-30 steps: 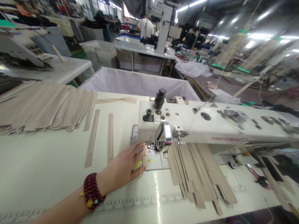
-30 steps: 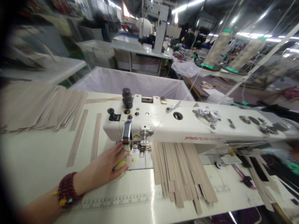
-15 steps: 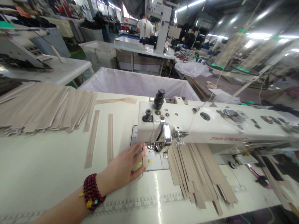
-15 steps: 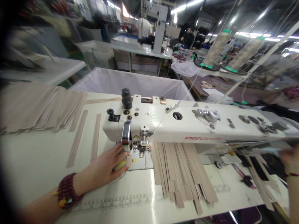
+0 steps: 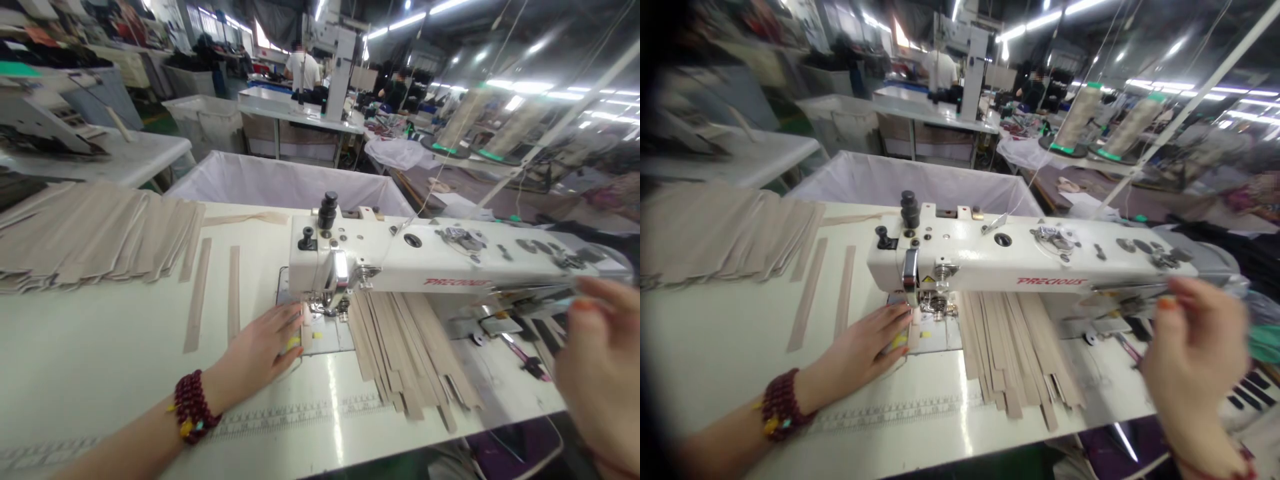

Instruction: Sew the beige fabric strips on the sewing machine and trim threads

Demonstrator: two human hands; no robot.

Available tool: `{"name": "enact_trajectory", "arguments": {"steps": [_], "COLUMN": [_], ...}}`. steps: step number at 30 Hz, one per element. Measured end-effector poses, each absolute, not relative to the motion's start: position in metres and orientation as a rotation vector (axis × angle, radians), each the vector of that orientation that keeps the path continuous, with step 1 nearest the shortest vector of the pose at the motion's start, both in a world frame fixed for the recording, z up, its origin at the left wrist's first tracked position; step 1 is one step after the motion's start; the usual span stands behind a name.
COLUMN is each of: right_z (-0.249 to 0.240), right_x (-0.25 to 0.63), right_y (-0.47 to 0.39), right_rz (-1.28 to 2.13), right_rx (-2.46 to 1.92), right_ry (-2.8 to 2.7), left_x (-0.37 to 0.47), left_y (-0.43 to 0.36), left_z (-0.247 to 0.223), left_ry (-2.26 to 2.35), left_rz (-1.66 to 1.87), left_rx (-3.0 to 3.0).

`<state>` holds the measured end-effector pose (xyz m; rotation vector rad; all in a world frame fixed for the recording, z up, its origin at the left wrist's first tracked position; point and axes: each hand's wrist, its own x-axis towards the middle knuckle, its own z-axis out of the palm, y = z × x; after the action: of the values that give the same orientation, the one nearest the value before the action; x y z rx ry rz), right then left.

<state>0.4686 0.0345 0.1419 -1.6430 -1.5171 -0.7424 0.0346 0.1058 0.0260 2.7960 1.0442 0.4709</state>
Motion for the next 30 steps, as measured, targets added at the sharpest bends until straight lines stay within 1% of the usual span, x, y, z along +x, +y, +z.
{"name": "enact_trajectory", "arguments": {"steps": [2, 4, 6, 8, 11, 18, 23, 30], "right_z": [0.119, 0.093, 0.069, 0.051, 0.041, 0.035, 0.031, 0.039], "right_x": [0.391, 0.323, 0.275, 0.248, 0.237, 0.238, 0.236, 0.237], "right_y": [0.018, 0.013, 0.019, 0.03, 0.042, 0.039, 0.039, 0.047], "right_rz": [-0.347, -0.102, 0.032, 0.076, 0.094, -0.022, -0.032, -0.015], "right_rx": [-1.48, -1.4, -1.413, -1.474, -1.53, -1.428, -1.397, -1.406], "right_ry": [-2.02, -2.407, -2.383, -2.315, -2.31, -2.288, -2.295, -2.316], "left_x": [0.033, 0.031, 0.03, 0.028, 0.026, 0.027, 0.027, 0.029], "left_y": [0.103, 0.102, 0.103, 0.105, 0.107, 0.109, 0.112, 0.116], "left_z": [0.024, 0.022, 0.02, 0.017, 0.015, 0.016, 0.015, 0.015], "left_ry": [1.018, 0.992, 0.958, 0.922, 0.907, 0.906, 0.896, 0.913], "left_rz": [0.49, 0.502, 0.506, 0.501, 0.492, 0.45, 0.436, 0.423], "left_rx": [2.839, 2.872, 2.89, 2.894, 2.887, 2.907, 2.935, 2.919]}}
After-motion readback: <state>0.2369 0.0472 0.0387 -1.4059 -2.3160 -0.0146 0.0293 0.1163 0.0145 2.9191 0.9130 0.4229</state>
